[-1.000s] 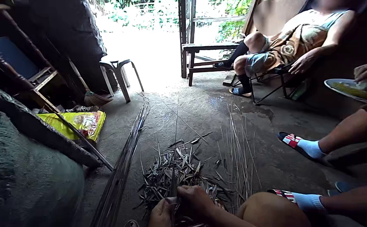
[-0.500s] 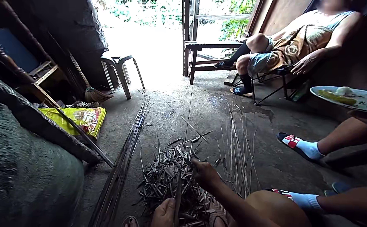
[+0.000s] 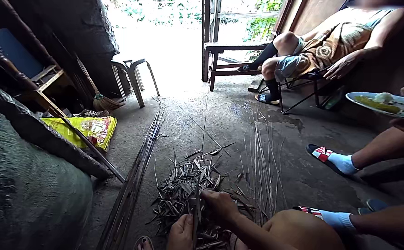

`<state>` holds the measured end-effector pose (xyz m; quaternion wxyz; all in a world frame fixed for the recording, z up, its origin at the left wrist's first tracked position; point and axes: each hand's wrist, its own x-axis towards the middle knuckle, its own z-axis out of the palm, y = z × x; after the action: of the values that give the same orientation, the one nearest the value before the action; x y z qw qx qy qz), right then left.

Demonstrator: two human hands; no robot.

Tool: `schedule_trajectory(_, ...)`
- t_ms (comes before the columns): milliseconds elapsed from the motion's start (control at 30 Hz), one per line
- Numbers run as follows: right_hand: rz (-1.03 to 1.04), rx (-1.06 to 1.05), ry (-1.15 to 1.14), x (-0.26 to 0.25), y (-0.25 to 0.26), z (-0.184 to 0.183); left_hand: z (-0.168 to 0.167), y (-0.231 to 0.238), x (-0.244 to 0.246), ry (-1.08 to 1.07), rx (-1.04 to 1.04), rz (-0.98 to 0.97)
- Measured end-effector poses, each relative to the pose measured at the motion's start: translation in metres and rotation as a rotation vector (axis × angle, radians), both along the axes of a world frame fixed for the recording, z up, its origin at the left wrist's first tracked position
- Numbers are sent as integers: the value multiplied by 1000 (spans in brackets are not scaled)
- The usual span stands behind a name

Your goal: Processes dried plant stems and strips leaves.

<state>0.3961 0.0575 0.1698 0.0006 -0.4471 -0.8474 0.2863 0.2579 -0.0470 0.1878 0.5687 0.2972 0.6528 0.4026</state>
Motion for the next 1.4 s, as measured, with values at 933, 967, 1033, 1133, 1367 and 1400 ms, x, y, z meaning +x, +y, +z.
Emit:
schedule_trajectory(933, -400, -762, 698, 3, 9, 8, -4, -5, 1, 4, -50, -73)
schedule_trajectory(967, -433, -744, 732, 5, 12, 7, -5, -5, 1, -9, -60, -71)
schedule_trajectory(1033, -449, -650, 778, 8, 15, 3, -7, -4, 1, -34, -63, -25)
schedule_trajectory(1133, -233, -255, 531, 11, 7, -2, -9, 2, -4, -90, -72, 46)
schedule_trajectory(1367, 89, -17, 147, -6, -29, 2, 1, 3, 1, -199, -104, 149)
schedule_trajectory(1400, 75, 16, 116, -7, -27, 2, 1, 2, 2, -210, -109, 141)
